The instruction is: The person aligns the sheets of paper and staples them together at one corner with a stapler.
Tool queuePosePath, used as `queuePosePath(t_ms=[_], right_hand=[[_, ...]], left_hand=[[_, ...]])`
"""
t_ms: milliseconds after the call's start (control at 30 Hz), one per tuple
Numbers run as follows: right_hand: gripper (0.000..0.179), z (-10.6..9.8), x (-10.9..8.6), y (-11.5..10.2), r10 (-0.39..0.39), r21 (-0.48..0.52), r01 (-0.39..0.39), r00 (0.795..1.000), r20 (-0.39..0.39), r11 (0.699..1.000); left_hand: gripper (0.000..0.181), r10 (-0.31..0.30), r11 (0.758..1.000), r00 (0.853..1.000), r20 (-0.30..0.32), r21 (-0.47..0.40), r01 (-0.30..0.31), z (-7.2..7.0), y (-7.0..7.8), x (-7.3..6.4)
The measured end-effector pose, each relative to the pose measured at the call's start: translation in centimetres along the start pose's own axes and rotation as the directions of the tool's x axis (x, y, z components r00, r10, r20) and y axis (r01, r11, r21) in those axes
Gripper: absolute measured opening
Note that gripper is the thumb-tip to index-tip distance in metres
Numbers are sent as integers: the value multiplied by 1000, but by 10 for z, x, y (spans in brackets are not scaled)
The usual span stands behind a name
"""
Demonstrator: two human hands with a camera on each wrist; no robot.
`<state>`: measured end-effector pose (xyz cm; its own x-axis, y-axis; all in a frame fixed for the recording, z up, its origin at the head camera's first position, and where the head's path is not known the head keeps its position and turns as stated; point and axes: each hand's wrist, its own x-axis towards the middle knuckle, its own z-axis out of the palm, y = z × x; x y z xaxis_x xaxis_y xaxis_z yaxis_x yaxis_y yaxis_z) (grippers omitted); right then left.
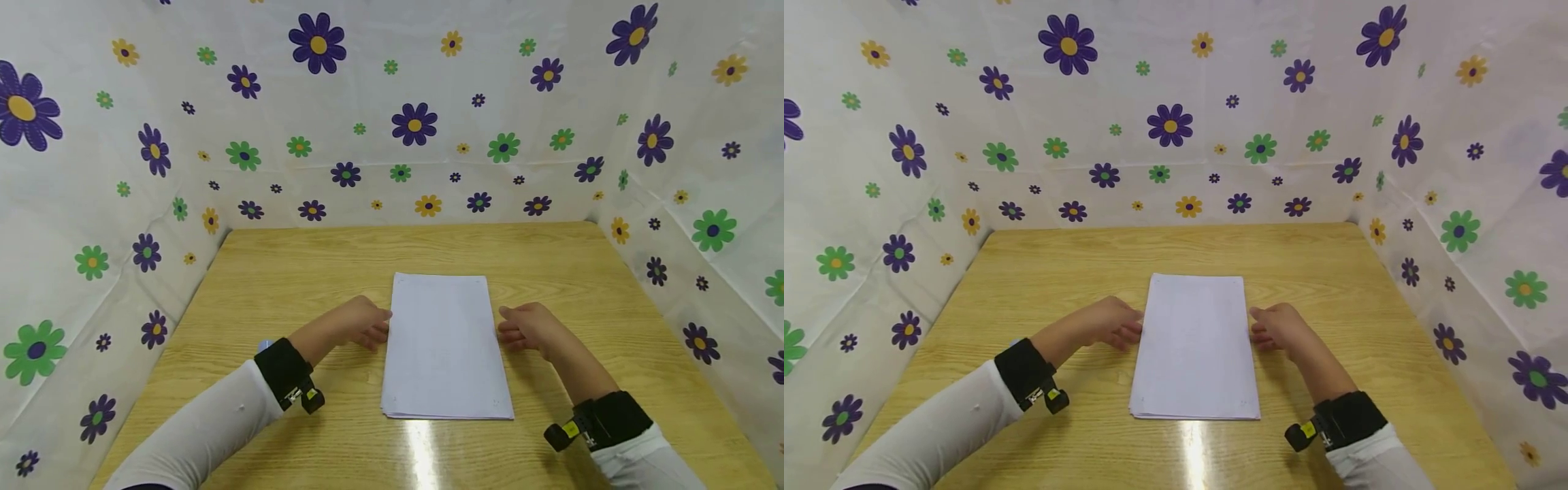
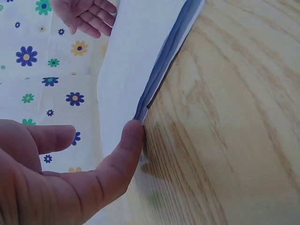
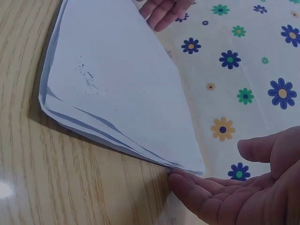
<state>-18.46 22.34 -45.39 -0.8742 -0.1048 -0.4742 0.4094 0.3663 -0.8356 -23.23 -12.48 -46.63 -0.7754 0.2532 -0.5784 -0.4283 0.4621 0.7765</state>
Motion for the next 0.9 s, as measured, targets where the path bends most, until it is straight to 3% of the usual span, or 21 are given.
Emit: queuePosePath(t_ms=[533, 900], right_hand=[[65, 1, 7, -2, 30, 77, -31, 999, 13, 997], [62, 2, 6, 1, 23, 79, -23, 1000, 10, 997]], left_hand=[[43, -128, 979, 991, 29, -154, 131, 0, 8, 8], [31, -170, 972, 984, 44, -154, 175, 10, 15, 14]])
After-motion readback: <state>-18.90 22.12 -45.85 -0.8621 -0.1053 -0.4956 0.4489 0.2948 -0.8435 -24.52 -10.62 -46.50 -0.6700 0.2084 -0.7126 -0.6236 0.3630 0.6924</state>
